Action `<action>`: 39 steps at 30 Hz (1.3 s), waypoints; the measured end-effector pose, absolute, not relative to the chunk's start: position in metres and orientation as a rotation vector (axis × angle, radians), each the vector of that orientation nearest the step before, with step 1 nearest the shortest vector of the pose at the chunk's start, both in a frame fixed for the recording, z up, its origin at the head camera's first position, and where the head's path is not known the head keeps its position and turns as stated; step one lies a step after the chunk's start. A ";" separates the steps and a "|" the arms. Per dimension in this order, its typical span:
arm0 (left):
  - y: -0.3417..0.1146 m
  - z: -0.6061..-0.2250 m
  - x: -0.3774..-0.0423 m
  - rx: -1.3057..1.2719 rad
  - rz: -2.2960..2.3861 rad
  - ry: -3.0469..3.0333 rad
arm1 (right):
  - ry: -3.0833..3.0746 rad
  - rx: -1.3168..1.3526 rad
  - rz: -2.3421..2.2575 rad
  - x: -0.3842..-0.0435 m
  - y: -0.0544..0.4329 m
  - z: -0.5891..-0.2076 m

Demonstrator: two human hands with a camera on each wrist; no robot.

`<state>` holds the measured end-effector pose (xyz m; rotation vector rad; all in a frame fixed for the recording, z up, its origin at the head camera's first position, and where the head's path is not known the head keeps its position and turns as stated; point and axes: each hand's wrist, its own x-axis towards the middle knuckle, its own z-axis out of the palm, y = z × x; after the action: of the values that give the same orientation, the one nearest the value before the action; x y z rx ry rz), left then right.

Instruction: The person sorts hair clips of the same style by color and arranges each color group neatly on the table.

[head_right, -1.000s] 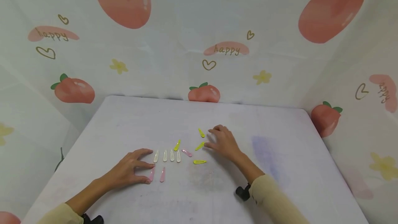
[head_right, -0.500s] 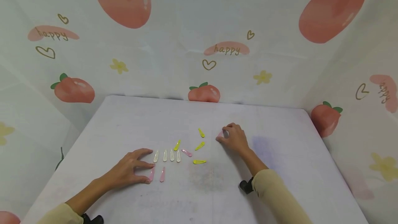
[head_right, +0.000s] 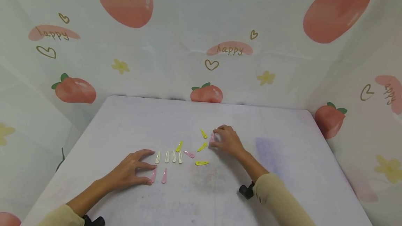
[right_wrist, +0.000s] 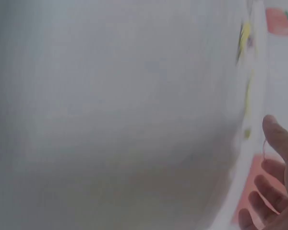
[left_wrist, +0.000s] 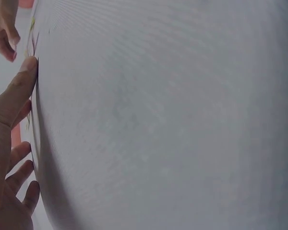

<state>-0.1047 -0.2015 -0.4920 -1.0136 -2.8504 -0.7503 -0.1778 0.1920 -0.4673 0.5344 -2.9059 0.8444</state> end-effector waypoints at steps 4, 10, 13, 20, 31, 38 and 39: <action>-0.202 -0.492 -0.105 -1.007 -0.747 -2.850 | -2.882 0.701 0.865 -0.165 0.171 -0.460; -0.202 -0.492 -0.105 -1.000 -0.743 -2.849 | -2.872 0.971 0.796 -0.140 0.138 -0.454; -0.202 -0.493 -0.105 -1.005 -0.747 -2.835 | -2.875 1.083 0.775 -0.130 0.125 -0.455; -0.202 -0.494 -0.105 -1.018 -0.746 -2.825 | -2.918 1.170 0.762 -0.114 0.102 -0.462; -0.204 -0.494 -0.106 -1.032 -0.763 -2.811 | -2.969 1.245 0.777 -0.105 0.083 -0.471; -0.203 -0.493 -0.105 -1.016 -0.777 -2.844 | -2.987 1.220 0.737 -0.105 0.079 -0.473; -0.203 -0.493 -0.105 -1.015 -0.781 -2.843 | -2.987 1.213 0.730 -0.105 0.079 -0.473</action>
<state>-0.1053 -0.2028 -0.4932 -1.0150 -2.8434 -0.7809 -0.1050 0.0794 -0.4729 1.2128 -2.9869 0.7301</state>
